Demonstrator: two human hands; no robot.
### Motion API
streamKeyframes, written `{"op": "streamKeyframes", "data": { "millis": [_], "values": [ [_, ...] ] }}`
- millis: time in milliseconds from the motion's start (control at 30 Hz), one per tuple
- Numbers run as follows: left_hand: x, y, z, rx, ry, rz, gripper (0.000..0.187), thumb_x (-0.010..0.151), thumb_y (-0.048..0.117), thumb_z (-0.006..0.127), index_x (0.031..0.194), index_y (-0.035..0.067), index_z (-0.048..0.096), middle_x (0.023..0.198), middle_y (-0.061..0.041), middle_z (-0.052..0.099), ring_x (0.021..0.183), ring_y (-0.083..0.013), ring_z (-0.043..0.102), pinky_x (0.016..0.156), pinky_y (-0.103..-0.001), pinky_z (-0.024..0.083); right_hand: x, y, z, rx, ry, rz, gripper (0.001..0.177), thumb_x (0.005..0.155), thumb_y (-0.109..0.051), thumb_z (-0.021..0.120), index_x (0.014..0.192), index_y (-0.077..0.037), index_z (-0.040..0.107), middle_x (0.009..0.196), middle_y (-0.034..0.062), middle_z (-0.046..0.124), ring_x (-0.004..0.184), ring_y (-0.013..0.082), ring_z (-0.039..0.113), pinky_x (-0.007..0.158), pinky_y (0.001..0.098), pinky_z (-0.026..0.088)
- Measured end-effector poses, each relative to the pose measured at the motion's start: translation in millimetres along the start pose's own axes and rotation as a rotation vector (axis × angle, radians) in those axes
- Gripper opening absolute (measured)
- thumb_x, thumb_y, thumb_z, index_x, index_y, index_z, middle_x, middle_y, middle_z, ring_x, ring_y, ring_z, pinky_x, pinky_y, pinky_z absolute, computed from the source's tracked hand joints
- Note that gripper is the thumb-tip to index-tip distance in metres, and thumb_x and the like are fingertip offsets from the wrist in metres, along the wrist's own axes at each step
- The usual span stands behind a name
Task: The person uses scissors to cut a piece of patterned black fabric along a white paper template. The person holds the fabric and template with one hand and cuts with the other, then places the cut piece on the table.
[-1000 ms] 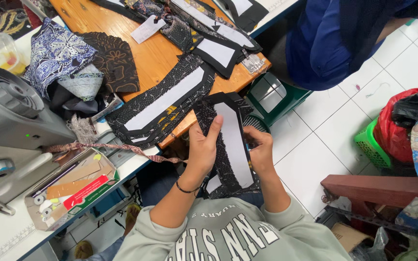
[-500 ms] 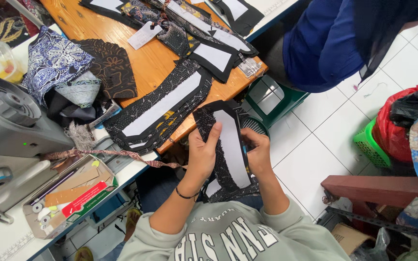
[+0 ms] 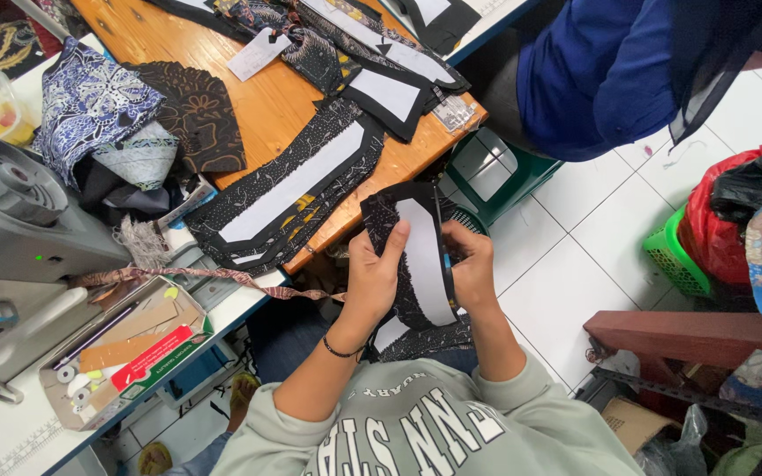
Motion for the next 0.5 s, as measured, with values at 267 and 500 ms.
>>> {"op": "streamKeyframes", "data": {
  "millis": [267, 500],
  "values": [
    [3.7, -8.9, 10.4, -0.01, -0.039, 0.013, 0.024, 0.103, 0.023, 0.064, 0.106, -0.001, 0.066, 0.092, 0.002, 0.069, 0.083, -0.0047, 0.059, 0.076, -0.024, 0.051, -3.2, 1.2, -10.8, -0.015, 0.088, -0.028, 0.019, 0.082, -0.001, 0.076, 0.101, 0.002, 0.072, 0.082, -0.0025, 0.069, 0.073, 0.0047, 0.064, 0.065, 0.0212, 0.05],
    [13.0, -9.8, 18.2, -0.146, -0.111, -0.098, 0.028, 0.099, 0.025, 0.061, 0.111, 0.0, 0.068, 0.102, 0.0, 0.074, 0.091, -0.0072, 0.067, 0.083, -0.023, 0.054, -1.8, 9.9, -22.2, 0.103, 0.184, 0.037, 0.018, 0.091, -0.007, 0.073, 0.105, 0.002, 0.07, 0.08, 0.0012, 0.066, 0.074, 0.0082, 0.061, 0.066, 0.0231, 0.048]
  ]
}}
Point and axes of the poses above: each hand's wrist, its own x-axis towards the middle knuckle, its own z-axis out of the palm, y = z × x, the point moved 3 cm from there along x, towards the middle knuckle
